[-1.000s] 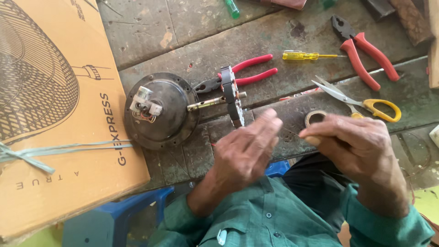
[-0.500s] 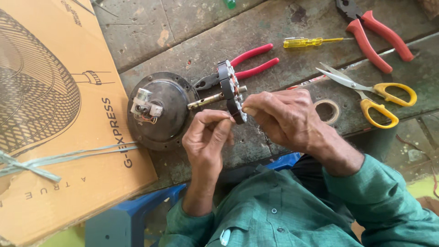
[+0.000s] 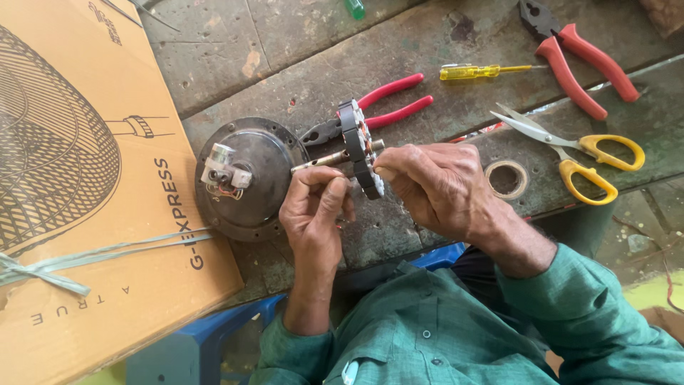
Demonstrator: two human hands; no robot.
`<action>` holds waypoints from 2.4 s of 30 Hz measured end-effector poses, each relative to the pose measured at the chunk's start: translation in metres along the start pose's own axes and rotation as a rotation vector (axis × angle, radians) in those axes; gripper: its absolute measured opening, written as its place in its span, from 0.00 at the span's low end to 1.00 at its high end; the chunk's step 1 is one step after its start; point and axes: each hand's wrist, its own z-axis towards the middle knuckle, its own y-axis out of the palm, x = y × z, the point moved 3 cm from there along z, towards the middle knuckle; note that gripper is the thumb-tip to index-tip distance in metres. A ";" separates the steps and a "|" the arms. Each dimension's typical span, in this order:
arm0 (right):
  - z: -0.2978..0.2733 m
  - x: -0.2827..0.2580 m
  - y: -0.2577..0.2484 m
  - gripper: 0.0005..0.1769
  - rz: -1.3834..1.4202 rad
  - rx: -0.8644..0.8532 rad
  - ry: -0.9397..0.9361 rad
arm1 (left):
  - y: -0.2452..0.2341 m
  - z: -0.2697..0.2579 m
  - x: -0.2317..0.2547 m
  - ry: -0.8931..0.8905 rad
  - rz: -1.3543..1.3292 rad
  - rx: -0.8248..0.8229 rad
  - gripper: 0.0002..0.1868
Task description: The person sits at a low wooden table and repeatedly rotates a small cylindrical electrical component held in their hands. They manipulate the component's internal parts while a larger motor housing and various tools like pliers and scissors rest on the table.
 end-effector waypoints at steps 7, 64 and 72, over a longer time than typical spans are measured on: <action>-0.003 0.003 0.007 0.07 -0.018 0.068 0.053 | 0.001 0.008 -0.015 -0.030 -0.053 0.012 0.06; -0.013 -0.014 -0.042 0.05 0.202 -0.142 0.184 | 0.060 -0.039 0.016 0.708 0.548 -0.265 0.11; 0.000 -0.009 -0.002 0.05 -0.021 -0.102 -0.008 | 0.008 -0.019 0.006 0.141 -0.032 -0.183 0.04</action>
